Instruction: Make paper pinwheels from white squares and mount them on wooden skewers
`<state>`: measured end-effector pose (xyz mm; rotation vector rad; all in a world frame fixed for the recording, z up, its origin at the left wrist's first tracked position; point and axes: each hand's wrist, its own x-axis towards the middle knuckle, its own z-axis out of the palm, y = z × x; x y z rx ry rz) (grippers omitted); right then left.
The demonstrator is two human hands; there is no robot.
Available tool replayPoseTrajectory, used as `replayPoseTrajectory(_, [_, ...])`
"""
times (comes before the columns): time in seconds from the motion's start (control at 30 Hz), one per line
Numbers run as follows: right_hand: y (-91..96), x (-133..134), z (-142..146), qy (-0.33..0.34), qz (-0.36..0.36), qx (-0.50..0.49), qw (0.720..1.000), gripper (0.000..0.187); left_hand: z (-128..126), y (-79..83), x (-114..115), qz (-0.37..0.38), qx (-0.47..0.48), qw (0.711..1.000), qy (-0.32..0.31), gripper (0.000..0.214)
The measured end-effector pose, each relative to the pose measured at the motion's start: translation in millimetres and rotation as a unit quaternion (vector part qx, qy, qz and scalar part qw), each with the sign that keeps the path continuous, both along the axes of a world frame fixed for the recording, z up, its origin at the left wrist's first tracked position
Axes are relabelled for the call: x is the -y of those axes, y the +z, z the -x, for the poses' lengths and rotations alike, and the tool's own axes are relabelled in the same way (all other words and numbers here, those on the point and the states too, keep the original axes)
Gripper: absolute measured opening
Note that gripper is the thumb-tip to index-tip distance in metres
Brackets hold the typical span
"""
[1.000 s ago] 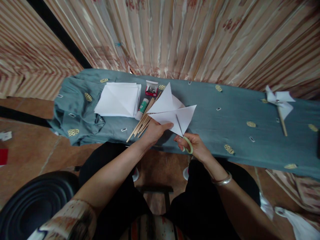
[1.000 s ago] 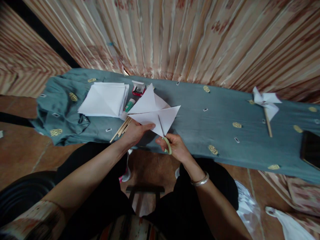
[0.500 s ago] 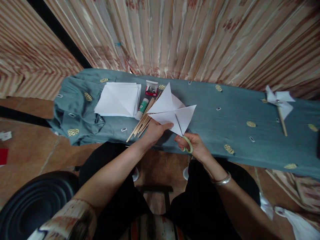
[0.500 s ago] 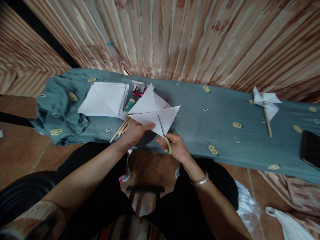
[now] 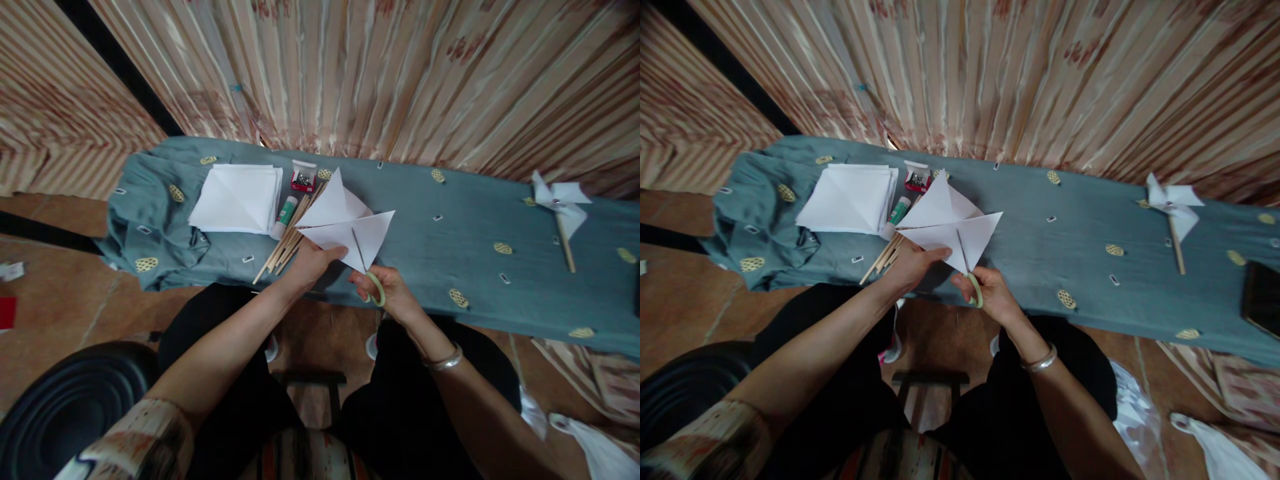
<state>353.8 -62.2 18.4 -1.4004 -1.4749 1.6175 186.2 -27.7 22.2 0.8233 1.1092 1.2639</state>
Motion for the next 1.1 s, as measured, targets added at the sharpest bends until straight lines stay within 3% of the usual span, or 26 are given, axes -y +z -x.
replayPoseTrajectory(0.47, [5.0,-1,2,-0.002,0.006,-0.006,1.000,0.058,1,0.0,0,-0.010,0.003,1.000,0.003,0.035])
replayPoseTrajectory(0.67, [16.7,2,-5,0.062,0.030,-0.006,0.998,0.059,3,-2.3,-2,-0.005,0.026,1.000,-0.005,0.035])
replayPoseTrajectory(0.8, [24.6,7,-25,0.115,0.081,0.021,0.990,0.050,6,-5.1,-5,-0.005,0.062,0.998,-0.002,0.038])
replayPoseTrajectory(0.93, [26.2,13,-62,0.128,0.071,0.102,0.984,0.044,8,-5.2,-4,0.019,0.069,0.997,-0.012,0.042])
replayPoseTrajectory(1.0, [23.6,15,-81,0.076,0.025,0.190,0.979,0.046,7,-4.3,-1,0.040,0.068,0.996,-0.031,0.042])
replayPoseTrajectory(1.03, [21.6,15,-89,0.029,-0.016,0.259,0.965,0.046,6,-4.1,1,0.050,0.070,0.995,-0.046,0.042])
replayPoseTrajectory(1.1, [16.6,12,-99,-0.066,-0.101,0.413,0.903,0.049,2,-4.7,5,0.065,0.076,0.992,-0.076,0.040])
